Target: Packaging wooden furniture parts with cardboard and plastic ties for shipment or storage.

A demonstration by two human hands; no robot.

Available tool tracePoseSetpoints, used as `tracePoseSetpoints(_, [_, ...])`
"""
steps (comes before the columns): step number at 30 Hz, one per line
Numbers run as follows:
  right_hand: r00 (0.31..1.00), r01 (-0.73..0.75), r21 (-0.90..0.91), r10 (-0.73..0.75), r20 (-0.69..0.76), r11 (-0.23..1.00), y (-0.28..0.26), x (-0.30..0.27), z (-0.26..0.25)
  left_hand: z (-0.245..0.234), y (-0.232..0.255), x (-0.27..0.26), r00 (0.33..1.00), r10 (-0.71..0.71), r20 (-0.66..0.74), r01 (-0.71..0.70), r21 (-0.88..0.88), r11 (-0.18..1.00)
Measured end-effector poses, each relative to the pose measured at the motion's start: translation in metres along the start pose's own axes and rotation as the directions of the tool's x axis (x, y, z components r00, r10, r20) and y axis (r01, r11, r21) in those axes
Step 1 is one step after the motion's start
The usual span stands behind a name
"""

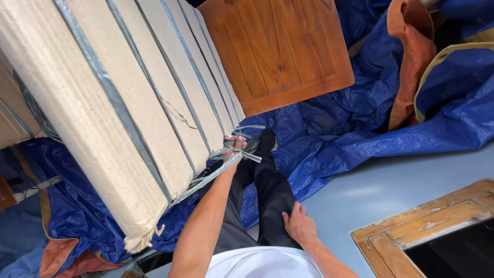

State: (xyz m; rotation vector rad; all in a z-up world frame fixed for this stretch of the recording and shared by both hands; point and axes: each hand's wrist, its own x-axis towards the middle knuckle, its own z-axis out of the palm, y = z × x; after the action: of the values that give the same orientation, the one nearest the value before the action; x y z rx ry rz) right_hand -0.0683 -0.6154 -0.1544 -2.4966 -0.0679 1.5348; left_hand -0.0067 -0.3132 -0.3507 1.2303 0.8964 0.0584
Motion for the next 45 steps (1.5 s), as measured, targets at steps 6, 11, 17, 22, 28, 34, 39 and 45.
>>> tracePoseSetpoints(6, [0.992,-0.064,0.159,0.045,0.116,0.985,0.048,-0.026,0.017,-0.001,-0.030,0.015,1.000,0.012,0.026,-0.007,-0.201,0.980])
tracePoseSetpoints(11, [0.987,-0.008,0.188,-0.022,0.157,0.982,0.057,-0.039,0.030,0.012,0.064,-0.016,0.998,0.044,-0.045,-0.021,0.421,0.907])
tracePoseSetpoints(17, [0.947,0.178,0.078,-0.192,0.257,0.981,0.039,-0.082,0.021,-0.017,0.008,0.011,0.970,0.212,0.117,-0.207,0.854,0.476])
tracePoseSetpoints(22, [0.919,0.263,0.030,-0.259,0.298,0.964,0.019,-0.084,-0.006,-0.016,0.032,-0.010,0.999,0.036,0.032,-0.048,0.622,0.781])
tracePoseSetpoints(28, [0.758,0.339,0.172,-0.377,0.532,0.925,0.020,-0.071,0.000,-0.024,0.013,-0.001,0.988,0.133,0.082,-0.154,0.647,0.747])
tracePoseSetpoints(34, [0.860,0.415,0.012,-0.397,0.320,0.910,-0.020,-0.041,-0.049,0.001,0.066,-0.016,0.996,0.063,0.060,-0.087,0.722,0.686])
tracePoseSetpoints(39, [0.717,0.670,-0.052,-0.663,-0.216,0.741,-0.079,0.030,-0.070,-0.018,0.016,0.004,0.929,0.323,0.183,-0.345,0.745,0.571])
tracePoseSetpoints(45, [0.129,0.873,-0.333,-0.828,-0.546,0.356,-0.157,0.180,-0.063,-0.013,0.073,-0.033,0.937,0.270,0.221,-0.348,0.655,0.671])
